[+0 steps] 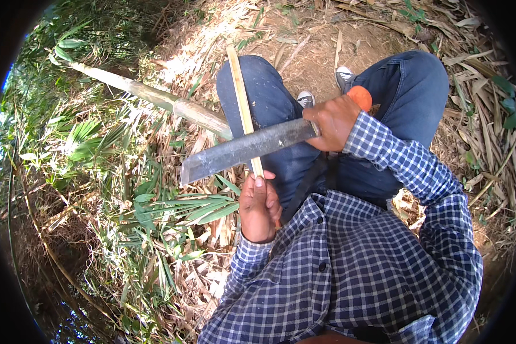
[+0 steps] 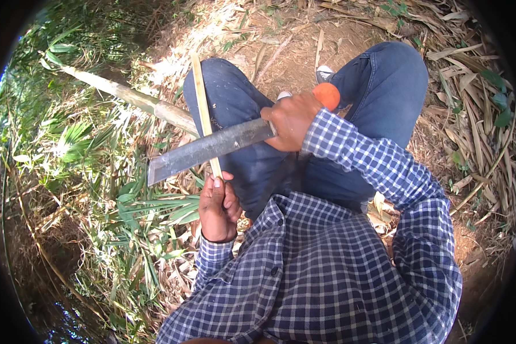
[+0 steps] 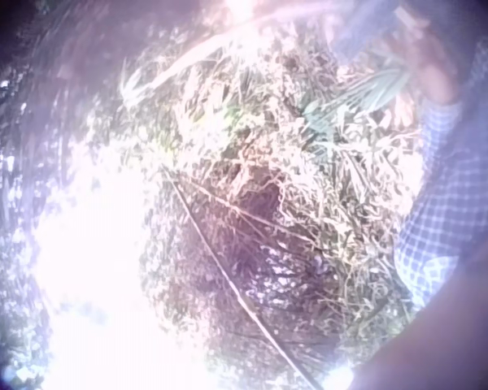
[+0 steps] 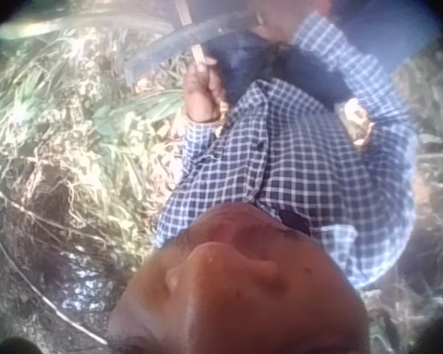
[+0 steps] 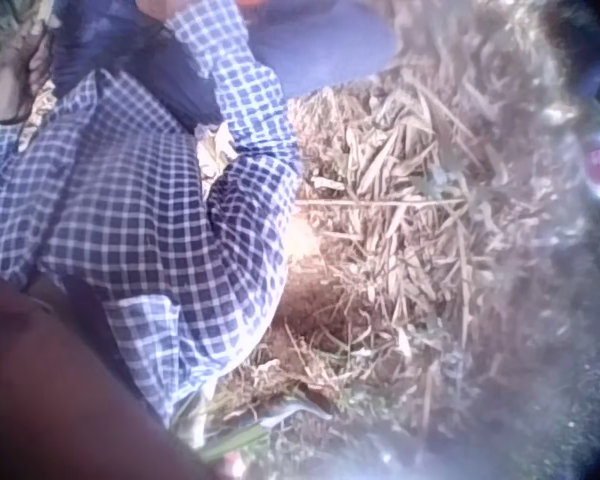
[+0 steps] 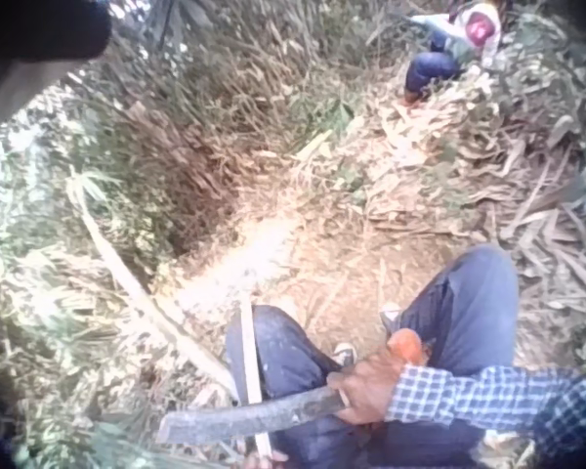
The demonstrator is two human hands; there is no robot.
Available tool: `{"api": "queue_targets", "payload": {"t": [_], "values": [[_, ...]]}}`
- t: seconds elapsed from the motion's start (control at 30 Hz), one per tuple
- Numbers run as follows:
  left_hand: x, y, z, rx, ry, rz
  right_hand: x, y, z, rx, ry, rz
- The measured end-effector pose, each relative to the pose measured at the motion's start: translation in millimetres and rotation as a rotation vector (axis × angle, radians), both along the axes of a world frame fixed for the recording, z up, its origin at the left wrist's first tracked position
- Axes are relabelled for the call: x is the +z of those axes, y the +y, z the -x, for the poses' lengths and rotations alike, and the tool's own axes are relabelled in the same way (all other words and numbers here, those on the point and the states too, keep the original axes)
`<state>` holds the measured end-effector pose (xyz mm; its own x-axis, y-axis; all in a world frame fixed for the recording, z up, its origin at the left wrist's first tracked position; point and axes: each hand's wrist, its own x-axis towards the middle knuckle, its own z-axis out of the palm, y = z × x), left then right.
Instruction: The person sits on the ground and uses a curved blade to shave a thin strip of bamboo held against their leg. They repeatedly scrape the blade along the bamboo to thin it, occasionally adjusting their grip.
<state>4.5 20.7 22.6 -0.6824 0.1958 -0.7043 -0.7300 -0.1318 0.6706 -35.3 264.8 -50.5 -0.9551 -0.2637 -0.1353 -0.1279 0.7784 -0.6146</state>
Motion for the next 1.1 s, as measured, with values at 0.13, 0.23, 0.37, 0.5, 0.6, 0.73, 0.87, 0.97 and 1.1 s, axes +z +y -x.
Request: {"api": "queue_targets", "payload": {"t": [0.13, 0.23, 0.37, 0.5, 0.6, 0.73, 0.87, 0.97, 1.1], "values": [[3.4, -0.4, -4.2, -0.006, -0.006, 0.001, -8.2, 3.4, 17.6, -0.142, -0.039, -0.001], [3.8, -1.8, -5.2, -0.012, -0.021, -0.017, 0.1, 5.1, 15.2, -0.114, -0.076, -0.005], [3.4, -2.7, -10.6, 0.001, -0.023, -0.028, -6.7, 7.5, 19.9, -0.052, 0.001, -0.033], [-0.1, -4.5, -11.7, -0.017, -0.026, -0.024, -12.9, 26.2, 50.6, -0.347, -0.134, -0.07], [-4.3, -4.1, -7.7, -0.01, -0.045, -0.062, -14.5, 37.2, 54.9, -0.436, 0.02, 0.103], [-23.9, -7.5, 14.9, -0.065, 0.069, -0.133, 67.4, 37.5, 56.1, -0.308, -0.1, 0.42], [-17.3, -4.4, 43.3, -0.08, 0.03, -0.123, 2.0, 33.3, 36.5, -0.47, 0.081, 0.329], [-25.9, -1.4, 50.8, -0.046, 0.019, -0.142, -31.6, 30.6, 6.5, -0.527, -0.025, 0.444], [-36.1, 3.9, 51.8, -0.028, -0.044, -0.137, 9.4, 19.9, 6.7, -0.434, -0.094, 0.517]]}}
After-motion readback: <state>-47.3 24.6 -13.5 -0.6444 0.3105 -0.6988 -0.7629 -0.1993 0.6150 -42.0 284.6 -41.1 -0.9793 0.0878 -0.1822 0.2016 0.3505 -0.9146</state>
